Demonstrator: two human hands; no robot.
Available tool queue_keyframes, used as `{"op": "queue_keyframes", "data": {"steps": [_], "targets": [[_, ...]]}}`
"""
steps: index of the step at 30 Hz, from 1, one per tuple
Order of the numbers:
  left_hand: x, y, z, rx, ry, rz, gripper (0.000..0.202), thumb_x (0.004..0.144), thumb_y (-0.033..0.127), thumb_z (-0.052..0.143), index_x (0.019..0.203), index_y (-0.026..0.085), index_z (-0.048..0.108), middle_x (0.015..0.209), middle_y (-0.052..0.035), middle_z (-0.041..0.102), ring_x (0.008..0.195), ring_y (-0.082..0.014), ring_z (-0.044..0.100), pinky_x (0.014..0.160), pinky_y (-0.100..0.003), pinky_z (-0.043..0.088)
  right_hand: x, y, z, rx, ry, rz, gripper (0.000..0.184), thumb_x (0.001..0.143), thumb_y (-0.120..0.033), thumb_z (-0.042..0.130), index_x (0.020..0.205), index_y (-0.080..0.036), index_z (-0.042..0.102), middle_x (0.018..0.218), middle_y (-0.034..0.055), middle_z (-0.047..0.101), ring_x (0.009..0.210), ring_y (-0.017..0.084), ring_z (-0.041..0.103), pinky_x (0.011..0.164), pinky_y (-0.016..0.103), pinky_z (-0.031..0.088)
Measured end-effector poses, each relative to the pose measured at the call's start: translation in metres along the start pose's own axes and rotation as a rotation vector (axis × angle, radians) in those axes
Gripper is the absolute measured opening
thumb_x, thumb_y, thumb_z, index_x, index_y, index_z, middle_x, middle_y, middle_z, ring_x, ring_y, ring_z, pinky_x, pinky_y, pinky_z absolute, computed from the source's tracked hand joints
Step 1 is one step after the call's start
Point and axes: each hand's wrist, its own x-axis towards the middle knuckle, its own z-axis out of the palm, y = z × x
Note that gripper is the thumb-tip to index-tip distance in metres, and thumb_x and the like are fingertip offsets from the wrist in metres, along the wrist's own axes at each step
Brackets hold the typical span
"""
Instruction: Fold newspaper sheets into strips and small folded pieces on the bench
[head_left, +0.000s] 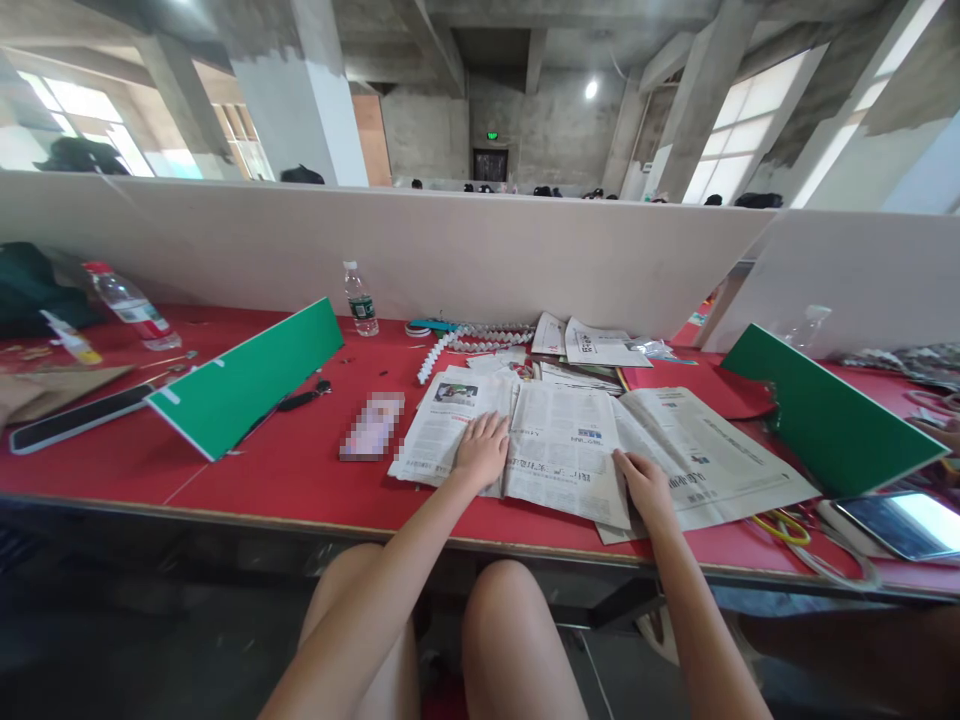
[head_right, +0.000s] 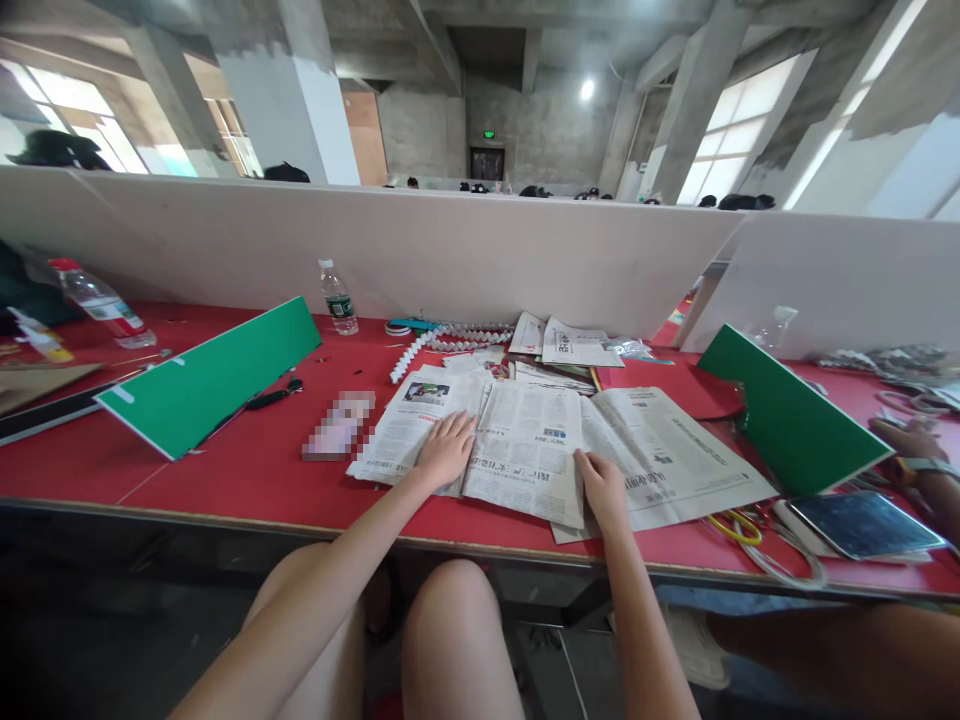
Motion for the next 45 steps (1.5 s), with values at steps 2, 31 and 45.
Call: {"op": "queue_keyframes", "data": {"steps": [2,31,45], "targets": [[-0.002,-0.002,0.003,-0.006,-0.022,-0.002,0.051,0.095,0.035,0.018,0.143,0.022,0.030,0.151,-0.0008,0.027,0.139,-0.0197,0.020,0.114,-0.040,0.014,-0.001,-0.002,0.000,-0.033,0.018,0.006,0.048,0.074,-0.059,0.044,0.056,-0.016,0.056,0.051,0.0011,0.048,0.057,0.015,0.042,0.054,0.027,0.030],[-0.004,-0.001,0.006,0.023,0.014,-0.024,0.051,0.095,0.035,0.017,0.143,0.023,0.030,0.151,0.0005,0.025,0.139,-0.0193,0.019,0.115,-0.039,0.014,-0.025,-0.007,-0.016,0.203,-0.235,0.174,0.043,0.069,-0.059,0.058,0.055,-0.019,0.048,0.036,-0.0053,0.039,0.034,0.010,0.037,0.038,0.023,0.025],[-0.005,-0.001,0.006,0.003,-0.001,-0.017,0.053,0.095,0.035,0.015,0.145,0.021,0.026,0.152,0.0003,0.021,0.140,-0.0204,0.015,0.115,-0.040,0.011,-0.036,0.000,-0.020,0.159,-0.164,0.042,0.046,0.067,-0.062,0.058,0.055,-0.019,0.048,0.041,-0.0047,0.038,0.040,0.008,0.032,0.039,0.023,0.021]]}}
